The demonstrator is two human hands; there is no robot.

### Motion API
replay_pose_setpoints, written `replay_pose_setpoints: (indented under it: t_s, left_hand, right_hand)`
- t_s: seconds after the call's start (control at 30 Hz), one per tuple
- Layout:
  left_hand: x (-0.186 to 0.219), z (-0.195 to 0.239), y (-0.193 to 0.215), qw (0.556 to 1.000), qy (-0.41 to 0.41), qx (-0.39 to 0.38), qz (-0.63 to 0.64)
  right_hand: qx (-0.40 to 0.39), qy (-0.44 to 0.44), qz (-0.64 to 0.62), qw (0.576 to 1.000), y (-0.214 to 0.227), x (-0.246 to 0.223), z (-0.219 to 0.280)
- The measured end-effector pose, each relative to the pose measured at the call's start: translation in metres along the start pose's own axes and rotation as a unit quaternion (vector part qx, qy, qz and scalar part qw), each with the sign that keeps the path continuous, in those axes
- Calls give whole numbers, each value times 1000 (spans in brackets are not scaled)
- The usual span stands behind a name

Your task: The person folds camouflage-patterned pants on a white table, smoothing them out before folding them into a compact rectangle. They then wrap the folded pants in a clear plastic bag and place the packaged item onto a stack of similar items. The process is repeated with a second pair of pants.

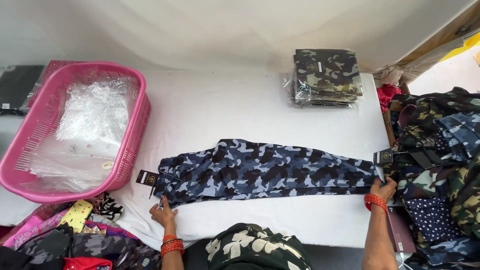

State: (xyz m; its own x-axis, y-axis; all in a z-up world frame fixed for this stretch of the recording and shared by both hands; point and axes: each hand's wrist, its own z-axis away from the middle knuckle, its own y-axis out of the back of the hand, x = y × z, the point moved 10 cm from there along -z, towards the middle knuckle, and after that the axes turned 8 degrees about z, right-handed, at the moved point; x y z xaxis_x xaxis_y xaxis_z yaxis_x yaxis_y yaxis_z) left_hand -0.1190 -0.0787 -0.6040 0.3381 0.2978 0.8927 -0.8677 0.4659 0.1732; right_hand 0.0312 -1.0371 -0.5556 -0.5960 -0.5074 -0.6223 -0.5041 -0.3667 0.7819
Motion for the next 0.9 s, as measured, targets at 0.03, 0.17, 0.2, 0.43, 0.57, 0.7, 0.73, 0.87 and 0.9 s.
replay_pose_setpoints:
  t_s: [0.03, 0.17, 0.2, 0.43, 0.57, 0.7, 0.73, 0.87, 0.9]
  left_hand:
    - [7, 10, 1, 999, 10, 38, -15]
    - [1, 18, -15, 996, 75, 55, -10]
    - [-5, 17, -18, 992, 103, 67, -8]
    - [-24, 1, -18, 975, 162, 149, -10]
    - [-13, -6, -11, 964, 191, 157, 97]
    - [-32, -40, -13, 915, 233, 51, 324]
    - [-32, -46, -13, 900, 215, 6, 379]
    - [-56, -39, 20, 921, 219, 61, 317]
    - [-64, -42, 18, 923, 228, 50, 306]
  right_hand:
    - [-13, -35, -6, 999, 0, -3, 7]
    - [-11, -90, -21, 996, -4, 0, 16]
    - [1, -113, -32, 993, -5, 6, 17]
    - [68, -212, -81, 972, -35, 67, 3]
    - [104, -228, -118, 961, -32, 84, -12]
    - [153, -216, -148, 953, -14, 90, -17]
    - [172, -206, -148, 952, -8, 89, -15]
    - [200, -223, -101, 949, -32, 136, -28]
    - [199, -234, -86, 948, -32, 136, -27]
